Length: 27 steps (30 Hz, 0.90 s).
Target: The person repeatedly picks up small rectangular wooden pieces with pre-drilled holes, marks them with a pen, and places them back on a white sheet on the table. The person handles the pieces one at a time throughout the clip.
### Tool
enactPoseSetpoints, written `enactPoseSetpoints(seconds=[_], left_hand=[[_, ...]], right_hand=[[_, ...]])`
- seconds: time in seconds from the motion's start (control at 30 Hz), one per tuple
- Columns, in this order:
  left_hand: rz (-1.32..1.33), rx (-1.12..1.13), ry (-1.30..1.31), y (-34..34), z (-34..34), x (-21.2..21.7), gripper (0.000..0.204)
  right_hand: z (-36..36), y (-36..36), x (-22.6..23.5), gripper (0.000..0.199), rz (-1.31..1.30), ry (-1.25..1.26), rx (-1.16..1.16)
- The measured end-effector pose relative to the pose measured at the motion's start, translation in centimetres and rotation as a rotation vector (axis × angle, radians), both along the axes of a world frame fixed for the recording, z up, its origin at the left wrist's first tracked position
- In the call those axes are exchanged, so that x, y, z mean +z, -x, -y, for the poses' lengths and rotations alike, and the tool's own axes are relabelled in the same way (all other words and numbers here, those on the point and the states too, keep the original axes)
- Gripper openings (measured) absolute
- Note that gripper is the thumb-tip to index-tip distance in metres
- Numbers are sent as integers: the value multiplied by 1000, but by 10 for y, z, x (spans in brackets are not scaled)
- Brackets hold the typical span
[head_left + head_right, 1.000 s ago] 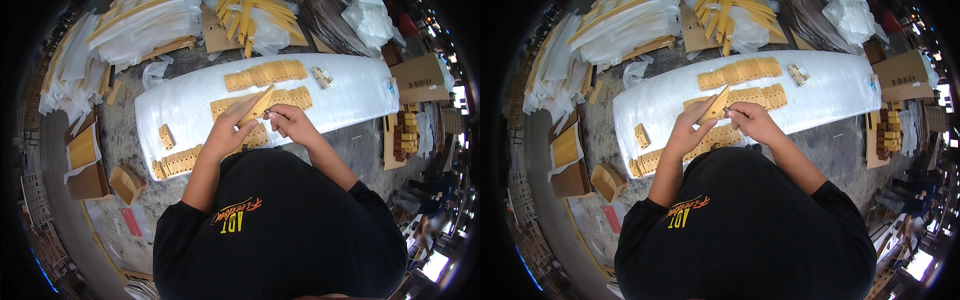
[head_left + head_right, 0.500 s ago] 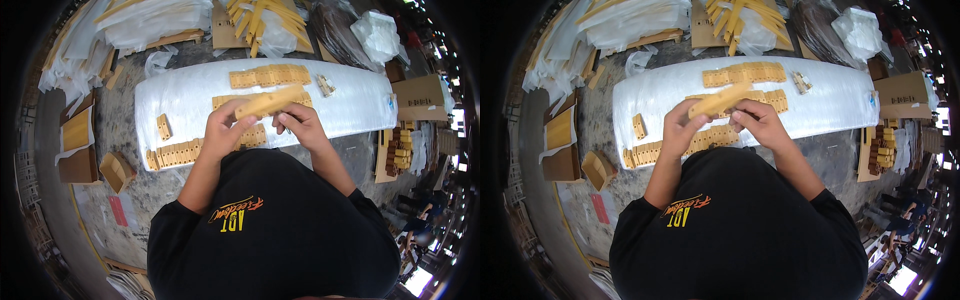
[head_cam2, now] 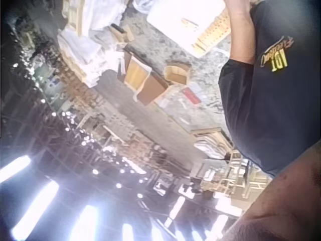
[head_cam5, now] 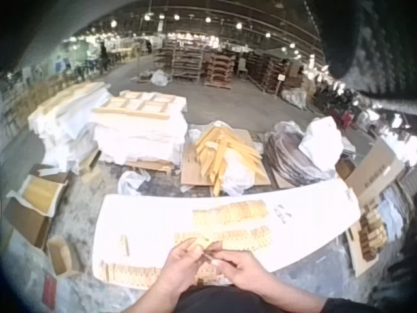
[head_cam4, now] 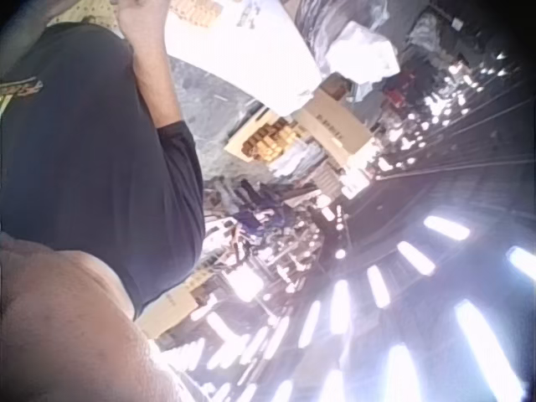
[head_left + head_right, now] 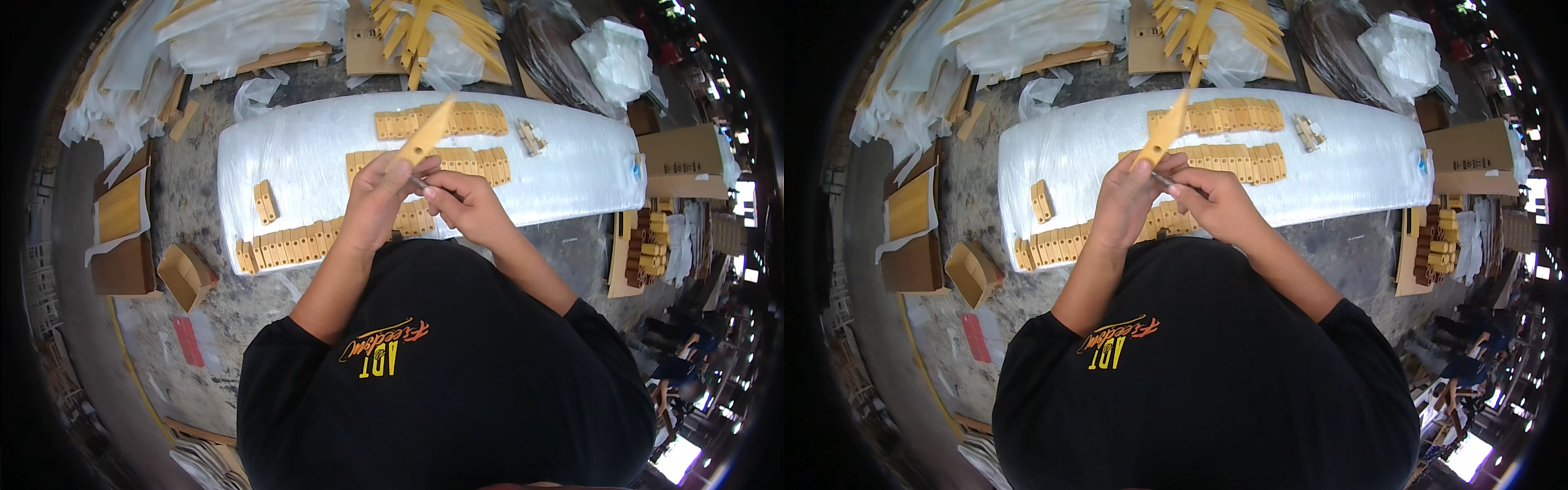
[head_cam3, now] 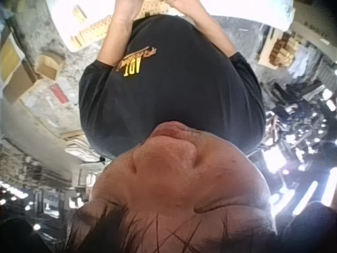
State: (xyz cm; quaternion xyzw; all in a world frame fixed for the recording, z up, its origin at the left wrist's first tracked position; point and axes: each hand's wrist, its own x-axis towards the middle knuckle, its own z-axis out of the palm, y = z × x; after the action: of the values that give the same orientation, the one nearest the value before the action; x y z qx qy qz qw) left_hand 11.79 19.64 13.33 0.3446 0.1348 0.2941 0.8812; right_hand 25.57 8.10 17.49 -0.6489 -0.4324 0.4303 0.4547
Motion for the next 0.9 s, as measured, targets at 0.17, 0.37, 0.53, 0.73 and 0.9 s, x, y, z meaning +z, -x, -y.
enactPoseSetpoints(seconds=[0.17,0.37,0.53,0.73,0.9], left_hand=[[-54,-34,-232,7,-2,4,33],[53,-103,-342,6,5,19,38],[151,-83,-423,5,3,33,40],[188,-113,-640,3,-4,24,38],[166,-162,-618,5,-7,22,41]], right_hand=[[5,-6,8,20,-266,45,6],[16,-16,0,20,-366,-83,58],[17,-20,8,26,-381,-85,82],[11,-28,6,35,-333,-150,238],[10,-32,2,37,-325,-150,279]])
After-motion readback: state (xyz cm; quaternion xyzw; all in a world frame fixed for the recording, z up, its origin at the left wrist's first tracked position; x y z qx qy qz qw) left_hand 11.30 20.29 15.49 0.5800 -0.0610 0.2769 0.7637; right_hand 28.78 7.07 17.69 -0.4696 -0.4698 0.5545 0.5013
